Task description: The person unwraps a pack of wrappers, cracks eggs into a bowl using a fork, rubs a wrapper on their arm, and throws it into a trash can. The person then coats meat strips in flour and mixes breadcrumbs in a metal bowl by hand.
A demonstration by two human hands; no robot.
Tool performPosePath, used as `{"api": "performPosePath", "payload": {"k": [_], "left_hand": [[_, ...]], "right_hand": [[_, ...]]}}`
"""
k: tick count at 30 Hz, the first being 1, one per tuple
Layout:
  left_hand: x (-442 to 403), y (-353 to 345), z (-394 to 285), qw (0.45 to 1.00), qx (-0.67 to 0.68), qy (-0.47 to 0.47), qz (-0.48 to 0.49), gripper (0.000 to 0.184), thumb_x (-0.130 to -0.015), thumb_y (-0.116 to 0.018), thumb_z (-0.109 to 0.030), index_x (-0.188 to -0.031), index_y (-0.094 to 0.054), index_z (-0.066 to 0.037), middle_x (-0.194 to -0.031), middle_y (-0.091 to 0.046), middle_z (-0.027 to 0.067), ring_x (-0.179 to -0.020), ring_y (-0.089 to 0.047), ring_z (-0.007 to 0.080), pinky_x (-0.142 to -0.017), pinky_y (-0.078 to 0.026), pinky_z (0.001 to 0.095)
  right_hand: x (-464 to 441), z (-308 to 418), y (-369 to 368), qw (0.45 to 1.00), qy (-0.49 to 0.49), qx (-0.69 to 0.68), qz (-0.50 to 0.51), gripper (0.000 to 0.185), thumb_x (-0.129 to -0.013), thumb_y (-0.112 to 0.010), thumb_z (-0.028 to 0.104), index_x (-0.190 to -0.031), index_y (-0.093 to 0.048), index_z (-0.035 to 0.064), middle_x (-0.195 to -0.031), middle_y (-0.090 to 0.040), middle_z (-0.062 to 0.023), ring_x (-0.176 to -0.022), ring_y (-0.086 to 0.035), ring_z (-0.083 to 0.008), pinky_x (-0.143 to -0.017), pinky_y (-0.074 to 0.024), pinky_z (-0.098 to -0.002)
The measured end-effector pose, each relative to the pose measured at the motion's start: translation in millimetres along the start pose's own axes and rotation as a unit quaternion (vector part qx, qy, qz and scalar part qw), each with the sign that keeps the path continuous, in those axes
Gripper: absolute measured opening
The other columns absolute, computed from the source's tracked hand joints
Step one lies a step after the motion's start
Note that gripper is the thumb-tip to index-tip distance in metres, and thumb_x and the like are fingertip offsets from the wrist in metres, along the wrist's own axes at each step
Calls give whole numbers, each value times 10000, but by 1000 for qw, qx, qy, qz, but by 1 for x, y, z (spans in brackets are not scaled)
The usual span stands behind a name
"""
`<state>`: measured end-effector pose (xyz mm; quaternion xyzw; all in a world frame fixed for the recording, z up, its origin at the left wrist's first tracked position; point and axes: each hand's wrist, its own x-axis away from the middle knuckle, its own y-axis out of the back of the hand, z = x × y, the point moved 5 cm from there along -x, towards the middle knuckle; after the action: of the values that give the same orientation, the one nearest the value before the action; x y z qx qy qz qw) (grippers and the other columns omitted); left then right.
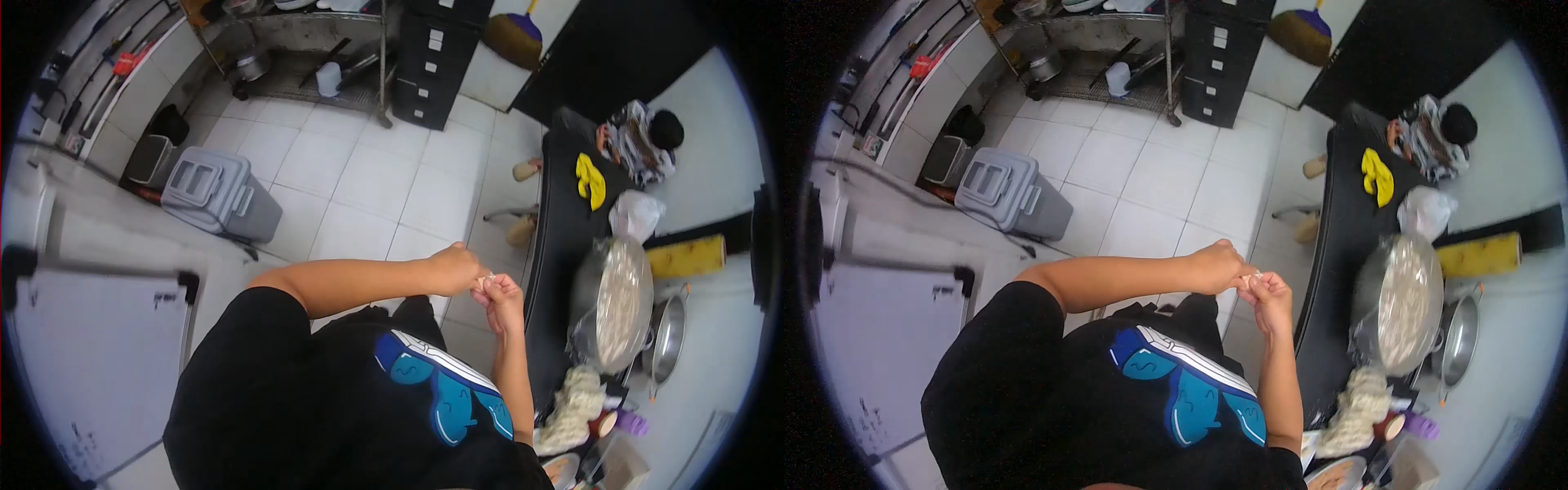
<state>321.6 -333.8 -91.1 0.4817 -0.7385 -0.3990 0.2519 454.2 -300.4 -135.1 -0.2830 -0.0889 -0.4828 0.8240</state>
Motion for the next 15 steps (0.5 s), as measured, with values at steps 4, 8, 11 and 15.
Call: {"api": "performPosePath", "payload": {"k": [4,8,11,15], "left_hand": [[-30,41,78,997,69,-14,-29,150,-806,-582,-183,-902,-598,-68,-734,-634,141,-720,-608,333,-698,-459,400],[-43,88,166,989,58,45,-131,110,-778,-599,-152,-811,-600,-47,-733,-631,148,-719,-614,326,-656,-477,394],[-22,124,230,967,86,156,-182,129,-770,-612,-165,-833,-612,-53,-734,-634,138,-723,-619,312,-654,-476,403],[31,143,294,911,117,318,-235,155,-751,-654,-192,-845,-646,-68,-722,-634,138,-690,-617,314,-611,-477,392]], "right_hand": [[-92,36,-26,993,-46,92,65,98,-826,-590,-12,-789,-514,37,-831,-631,-117,-714,-643,-188,-620,-562,-288],[-202,62,-67,975,-75,160,134,113,-815,-612,7,-786,-507,38,-818,-635,-134,-688,-647,-191,-597,-557,-276],[-288,61,-116,943,-113,238,203,135,-808,-641,59,-787,-507,52,-792,-634,-123,-634,-639,-182,-549,-540,-265],[-365,33,-188,892,-154,336,261,152,-816,-649,130,-792,-515,62,-764,-627,-90,-574,-617,-160,-484,-502,-248]]}}
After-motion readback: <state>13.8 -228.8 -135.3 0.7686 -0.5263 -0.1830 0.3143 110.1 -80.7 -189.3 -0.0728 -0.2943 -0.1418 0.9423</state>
